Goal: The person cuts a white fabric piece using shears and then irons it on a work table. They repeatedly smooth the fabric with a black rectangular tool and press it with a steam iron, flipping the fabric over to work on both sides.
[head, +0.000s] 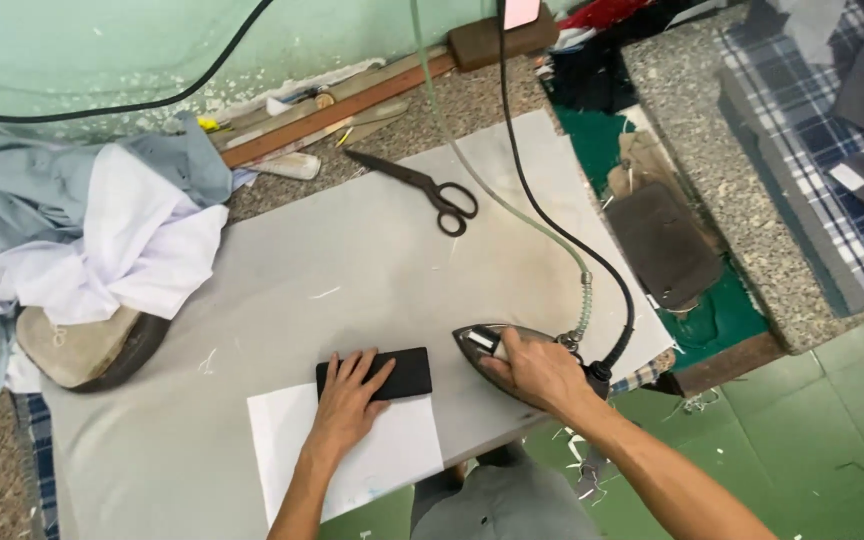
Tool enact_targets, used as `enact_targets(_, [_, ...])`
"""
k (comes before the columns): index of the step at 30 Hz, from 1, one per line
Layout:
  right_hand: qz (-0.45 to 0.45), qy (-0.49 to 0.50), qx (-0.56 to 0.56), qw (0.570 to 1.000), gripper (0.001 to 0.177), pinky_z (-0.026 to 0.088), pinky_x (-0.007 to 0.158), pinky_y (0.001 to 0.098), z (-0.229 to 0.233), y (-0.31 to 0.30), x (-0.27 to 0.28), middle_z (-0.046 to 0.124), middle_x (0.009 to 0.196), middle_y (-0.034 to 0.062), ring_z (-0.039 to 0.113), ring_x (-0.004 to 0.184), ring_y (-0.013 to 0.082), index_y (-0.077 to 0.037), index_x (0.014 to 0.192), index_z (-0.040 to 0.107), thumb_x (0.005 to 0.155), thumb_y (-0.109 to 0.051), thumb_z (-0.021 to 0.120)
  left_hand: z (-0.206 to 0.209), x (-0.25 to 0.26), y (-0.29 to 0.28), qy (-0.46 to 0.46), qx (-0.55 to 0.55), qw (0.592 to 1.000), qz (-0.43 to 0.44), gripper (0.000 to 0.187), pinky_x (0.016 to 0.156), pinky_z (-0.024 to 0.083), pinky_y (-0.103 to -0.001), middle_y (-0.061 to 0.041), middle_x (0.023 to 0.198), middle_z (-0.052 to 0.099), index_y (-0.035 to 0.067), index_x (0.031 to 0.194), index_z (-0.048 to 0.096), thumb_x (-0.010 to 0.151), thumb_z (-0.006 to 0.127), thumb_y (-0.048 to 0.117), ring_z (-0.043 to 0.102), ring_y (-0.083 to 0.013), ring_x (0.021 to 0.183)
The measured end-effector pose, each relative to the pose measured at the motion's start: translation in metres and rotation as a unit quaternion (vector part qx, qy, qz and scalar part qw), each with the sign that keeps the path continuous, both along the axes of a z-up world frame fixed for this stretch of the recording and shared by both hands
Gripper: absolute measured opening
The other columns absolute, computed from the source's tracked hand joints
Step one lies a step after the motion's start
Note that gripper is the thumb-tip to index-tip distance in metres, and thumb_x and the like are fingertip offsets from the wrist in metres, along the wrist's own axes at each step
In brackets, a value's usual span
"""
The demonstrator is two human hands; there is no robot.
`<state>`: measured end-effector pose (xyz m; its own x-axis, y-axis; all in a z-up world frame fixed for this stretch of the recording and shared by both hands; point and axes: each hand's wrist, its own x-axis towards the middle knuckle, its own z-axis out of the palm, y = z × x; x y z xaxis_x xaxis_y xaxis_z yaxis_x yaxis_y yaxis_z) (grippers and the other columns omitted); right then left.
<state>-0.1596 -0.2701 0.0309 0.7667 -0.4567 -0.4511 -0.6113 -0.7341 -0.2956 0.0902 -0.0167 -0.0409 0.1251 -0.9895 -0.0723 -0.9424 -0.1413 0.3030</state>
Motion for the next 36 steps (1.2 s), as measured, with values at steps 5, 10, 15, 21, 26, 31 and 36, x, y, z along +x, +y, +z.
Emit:
enact_targets(5, [-0.13, 0.039, -0.039, 0.99, 0.048, 0.06, 0.055, 0.0532, 0.003, -0.093, -0.053, 0.073, 0.079, 0.012, 0.071, 0.064, 0.037, -0.009, 0.109, 0.047, 0.104, -0.057, 0.046, -0.014, -0.025, -0.053, 0.005, -0.12, 0.992, 0.034, 0.06, 0.121, 0.021, -0.064, -0.015, 0.16, 0.041, 0.019, 0.15, 0.051, 0.094, 0.07, 0.03, 0.042, -0.0373, 0.14])
enact_targets(10, [-0.193, 0.068, -0.085, 0.975, 0.056, 0.047, 0.049, 0.0507, 0.012, -0.178, -0.093, 0.07, 0.076, 0.0164, 0.063, 0.06, 0.0413, -0.006, 0.112, 0.046, 0.102, -0.061, 0.042, -0.029, -0.017, -0.125, 0.001, -0.125, 0.99, 0.065, 0.062, 0.122, 0.021, -0.062, -0.015, 0.159, 0.041, 0.02, 0.151, 0.052, 0.093, 0.072, 0.031, 0.04, -0.0378, 0.142])
enact_targets(15, [-0.334, 0.048, -0.034, 0.941, 0.064, 0.054, 0.076, 0.0619, 0.039, -0.251, -0.086, 0.071, 0.106, 0.034, 0.07, 0.091, 0.0528, -0.001, 0.118, 0.049, 0.104, -0.063, 0.041, -0.032, -0.001, -0.188, 0.014, -0.124, 0.989, 0.082, 0.06, 0.12, 0.024, -0.062, -0.015, 0.158, 0.043, 0.018, 0.147, 0.057, 0.091, 0.075, 0.031, 0.041, -0.038, 0.14])
enact_targets(21, [-0.302, -0.07, -0.09, 0.946, 0.071, 0.046, 0.074, 0.0682, -0.039, -0.305, -0.117, 0.068, 0.102, 0.0414, 0.063, 0.09, 0.0646, 0.006, 0.133, 0.05, 0.103, -0.059, 0.049, -0.048, 0.019, -0.236, 0.018, -0.11, 0.991, 0.071, 0.062, 0.124, 0.022, -0.056, -0.014, 0.155, 0.048, 0.021, 0.146, 0.059, 0.087, 0.078, 0.029, 0.04, -0.0361, 0.144])
enact_targets(26, [-0.15, 0.046, -0.291, 0.944, 0.111, 0.046, 0.103, 0.0594, -0.052, -0.234, -0.161, 0.038, 0.158, 0.0323, 0.048, 0.132, 0.0546, 0.0, 0.166, 0.022, 0.076, -0.041, 0.072, -0.09, 0.031, -0.274, -0.111, -0.109, 0.979, 0.132, 0.06, 0.124, 0.02, -0.056, -0.009, 0.161, 0.044, 0.033, 0.146, 0.057, 0.088, 0.071, 0.042, 0.036, -0.0375, 0.151])
enact_targets(31, [-0.039, -0.036, -0.58, 0.813, 0.102, 0.052, 0.1, 0.0449, -0.063, -0.192, -0.151, 0.059, 0.152, 0.0254, 0.062, 0.12, 0.0399, -0.003, 0.16, 0.063, 0.068, -0.037, 0.092, 0.001, -0.031, -0.212, -0.073, -0.204, 0.963, 0.163, 0.051, 0.124, 0.026, -0.061, -0.022, 0.157, 0.046, 0.015, 0.143, 0.058, 0.092, 0.064, 0.013, 0.04, -0.0417, 0.148])
enact_targets(36, [-0.034, -0.001, -0.626, 0.779, 0.086, 0.052, 0.115, 0.0386, -0.065, -0.095, -0.116, 0.06, 0.156, 0.0197, 0.055, 0.141, 0.0312, -0.01, 0.154, 0.074, 0.084, -0.059, 0.089, 0.017, -0.007, -0.034, -0.05, -0.301, 0.944, 0.127, 0.023, 0.115, 0.041, -0.059, -0.016, 0.13, 0.066, 0.008, 0.118, 0.071, 0.097, 0.076, 0.015, 0.058, -0.0376, 0.131])
